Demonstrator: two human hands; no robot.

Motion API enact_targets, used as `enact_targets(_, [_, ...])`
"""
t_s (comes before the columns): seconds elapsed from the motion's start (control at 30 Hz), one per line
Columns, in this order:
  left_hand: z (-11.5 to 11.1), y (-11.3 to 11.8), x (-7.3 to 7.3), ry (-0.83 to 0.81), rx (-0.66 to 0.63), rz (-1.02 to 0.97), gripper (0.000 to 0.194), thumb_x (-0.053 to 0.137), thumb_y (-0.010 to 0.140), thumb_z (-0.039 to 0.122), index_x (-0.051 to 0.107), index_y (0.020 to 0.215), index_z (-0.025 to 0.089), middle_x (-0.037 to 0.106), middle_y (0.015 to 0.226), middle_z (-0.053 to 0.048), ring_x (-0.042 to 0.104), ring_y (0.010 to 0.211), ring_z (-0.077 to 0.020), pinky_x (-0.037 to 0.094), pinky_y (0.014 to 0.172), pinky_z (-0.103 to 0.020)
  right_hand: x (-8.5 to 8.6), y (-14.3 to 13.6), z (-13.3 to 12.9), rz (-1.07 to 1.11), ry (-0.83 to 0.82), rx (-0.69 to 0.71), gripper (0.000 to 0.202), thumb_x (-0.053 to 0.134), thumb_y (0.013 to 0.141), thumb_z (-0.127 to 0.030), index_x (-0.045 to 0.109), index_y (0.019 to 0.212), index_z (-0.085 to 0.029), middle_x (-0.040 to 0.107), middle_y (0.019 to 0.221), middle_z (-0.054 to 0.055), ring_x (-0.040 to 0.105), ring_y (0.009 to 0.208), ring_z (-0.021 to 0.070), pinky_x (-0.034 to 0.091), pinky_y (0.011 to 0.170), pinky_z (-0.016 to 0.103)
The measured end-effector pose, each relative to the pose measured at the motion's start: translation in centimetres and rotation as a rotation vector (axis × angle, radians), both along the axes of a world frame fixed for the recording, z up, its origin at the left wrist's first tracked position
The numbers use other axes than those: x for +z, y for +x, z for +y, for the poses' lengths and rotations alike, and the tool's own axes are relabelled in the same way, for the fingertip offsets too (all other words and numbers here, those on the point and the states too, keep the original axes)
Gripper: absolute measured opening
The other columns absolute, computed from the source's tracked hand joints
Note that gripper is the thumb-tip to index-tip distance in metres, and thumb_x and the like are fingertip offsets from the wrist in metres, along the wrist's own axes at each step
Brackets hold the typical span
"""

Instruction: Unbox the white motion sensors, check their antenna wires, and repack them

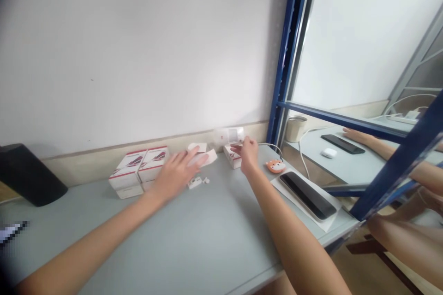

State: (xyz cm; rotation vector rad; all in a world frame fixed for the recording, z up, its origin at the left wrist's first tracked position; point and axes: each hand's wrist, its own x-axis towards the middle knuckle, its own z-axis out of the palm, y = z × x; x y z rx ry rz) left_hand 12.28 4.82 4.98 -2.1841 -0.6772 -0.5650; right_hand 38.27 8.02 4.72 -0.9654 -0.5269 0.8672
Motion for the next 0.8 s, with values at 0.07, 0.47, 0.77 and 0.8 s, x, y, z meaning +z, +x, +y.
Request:
enact_targets(0.07, [1.9, 1.0, -1.0, -0.054, 0.045, 0.063, 0.058, 0.068, 0.093, 0.013, 0.056, 0.148, 0.029, 0.062, 0.151, -0.013, 0.071, 0.110, -0.0285, 0.054, 0.095, -0.042, -0.4, -0.1, 0.1, -0.035, -0.030, -0.021, 0.008, 0.051, 0.099, -0.029, 0.049, 0.093, -0.024, 0.066, 0.071, -0.003, 0.074, 0.060, 0.0155, 0.064, 0.060, 0.027])
enact_targets(0.47, [-1.8, 1.0, -1.6, -0.911, -0.111, -0.935, 0.043, 0.053, 0.107, 0.046, 0.050, 0.145, 0.027, 0.061, 0.149, -0.013, 0.061, 0.132, -0.0303, 0.044, 0.114, -0.050, -0.2, -3.1, -1.3, -0.148, -0.036, 0.081, 0.021, 0.065, 0.094, -0.037, 0.051, 0.105, -0.026, 0.070, 0.071, -0.003, 0.072, 0.057, 0.0176, 0.061, 0.059, 0.029])
enact_targets(0.77, [-9.1, -4.4, -1.7, -1.825, -0.372, -1.724, 0.045, 0.071, 0.099, 0.043, 0.065, 0.136, 0.019, 0.071, 0.135, -0.015, 0.073, 0.104, -0.0251, 0.055, 0.100, -0.040, -1.2, -11.3, -7.8, -0.419, 0.088, 0.634, 0.036, 0.060, 0.097, -0.060, 0.059, 0.112, -0.027, 0.067, 0.088, 0.000, 0.067, 0.066, 0.0162, 0.061, 0.058, 0.032])
enact_targets(0.8, [-9.6, -5.1, -2.3, -1.861, -0.346, -1.781, 0.045, 0.070, 0.099, 0.044, 0.067, 0.136, 0.018, 0.073, 0.131, -0.015, 0.073, 0.099, -0.0237, 0.056, 0.097, -0.039, -1.4, -11.9, -8.5, -0.495, 0.117, 0.677, 0.038, 0.055, 0.100, -0.061, 0.059, 0.115, -0.027, 0.067, 0.094, 0.001, 0.067, 0.070, 0.0165, 0.061, 0.060, 0.033])
